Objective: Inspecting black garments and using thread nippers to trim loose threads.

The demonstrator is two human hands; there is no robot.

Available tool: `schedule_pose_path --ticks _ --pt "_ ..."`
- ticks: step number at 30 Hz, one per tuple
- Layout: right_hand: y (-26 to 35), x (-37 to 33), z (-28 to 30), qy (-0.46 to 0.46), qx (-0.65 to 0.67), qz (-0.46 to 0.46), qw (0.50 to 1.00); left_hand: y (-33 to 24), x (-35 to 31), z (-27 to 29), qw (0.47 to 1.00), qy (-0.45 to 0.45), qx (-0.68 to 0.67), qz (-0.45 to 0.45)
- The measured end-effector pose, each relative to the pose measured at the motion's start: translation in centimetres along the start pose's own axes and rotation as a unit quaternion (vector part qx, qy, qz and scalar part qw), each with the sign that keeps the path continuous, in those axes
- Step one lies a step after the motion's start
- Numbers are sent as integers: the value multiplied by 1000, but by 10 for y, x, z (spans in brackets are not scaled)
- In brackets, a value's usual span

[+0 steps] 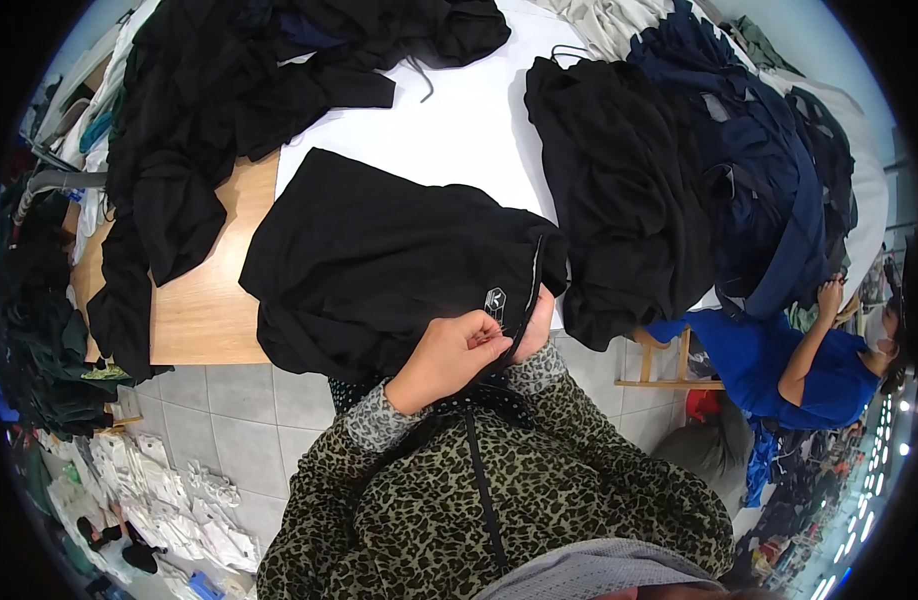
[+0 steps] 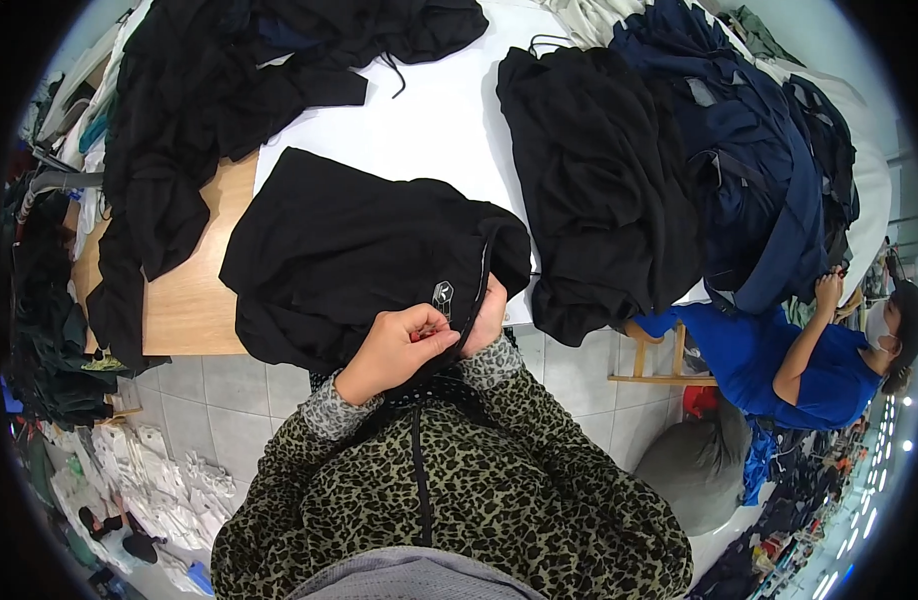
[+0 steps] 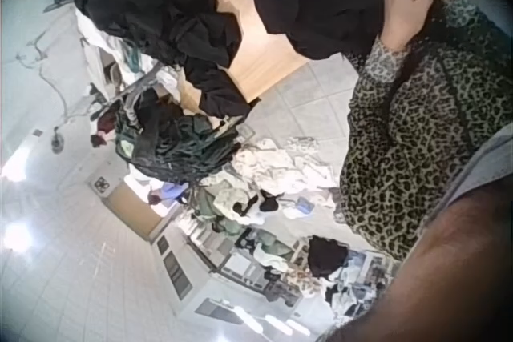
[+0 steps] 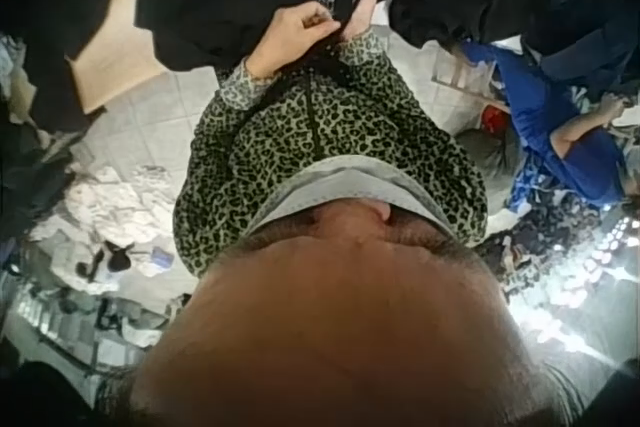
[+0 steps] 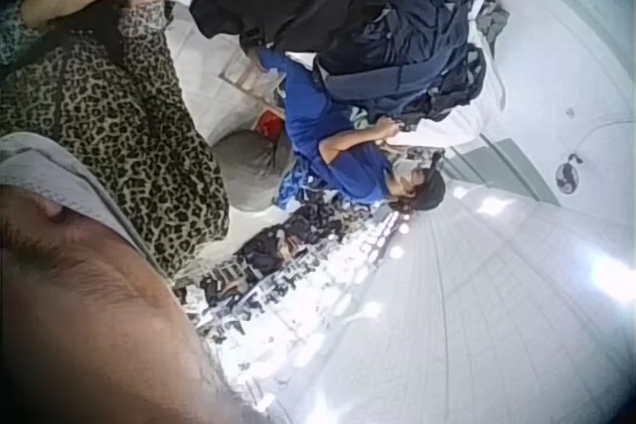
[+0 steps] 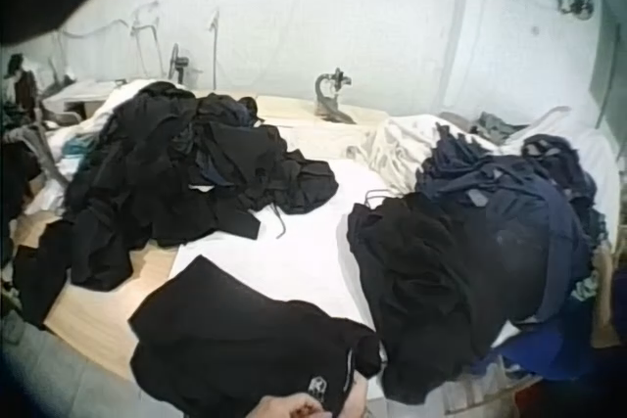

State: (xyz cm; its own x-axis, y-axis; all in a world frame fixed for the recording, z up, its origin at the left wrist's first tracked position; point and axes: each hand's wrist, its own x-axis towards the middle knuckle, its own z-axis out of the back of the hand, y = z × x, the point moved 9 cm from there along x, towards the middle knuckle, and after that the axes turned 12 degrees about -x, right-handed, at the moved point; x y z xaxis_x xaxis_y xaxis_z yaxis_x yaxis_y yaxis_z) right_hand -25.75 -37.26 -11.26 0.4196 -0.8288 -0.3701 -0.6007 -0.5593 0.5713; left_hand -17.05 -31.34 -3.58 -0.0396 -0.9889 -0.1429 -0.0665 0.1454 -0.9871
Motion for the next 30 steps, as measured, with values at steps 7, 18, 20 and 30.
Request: schedule_pose_path --ticks 7,18,20,30 --pt "-3 -3 -2 -29 8 8 1000 0 5 7 1000 -4 3 -13" --pt "-2 5 1 -30 -76 29 996 -50 -2 -14 921 -46 247 -298" --pt "0 3 -3 -43 -84 41 995 -53 -5 -19 891 -58 309 -327" --pt "-11 2 -11 -33 -41 -41 998 -4 25 3 997 1 -45 -69"
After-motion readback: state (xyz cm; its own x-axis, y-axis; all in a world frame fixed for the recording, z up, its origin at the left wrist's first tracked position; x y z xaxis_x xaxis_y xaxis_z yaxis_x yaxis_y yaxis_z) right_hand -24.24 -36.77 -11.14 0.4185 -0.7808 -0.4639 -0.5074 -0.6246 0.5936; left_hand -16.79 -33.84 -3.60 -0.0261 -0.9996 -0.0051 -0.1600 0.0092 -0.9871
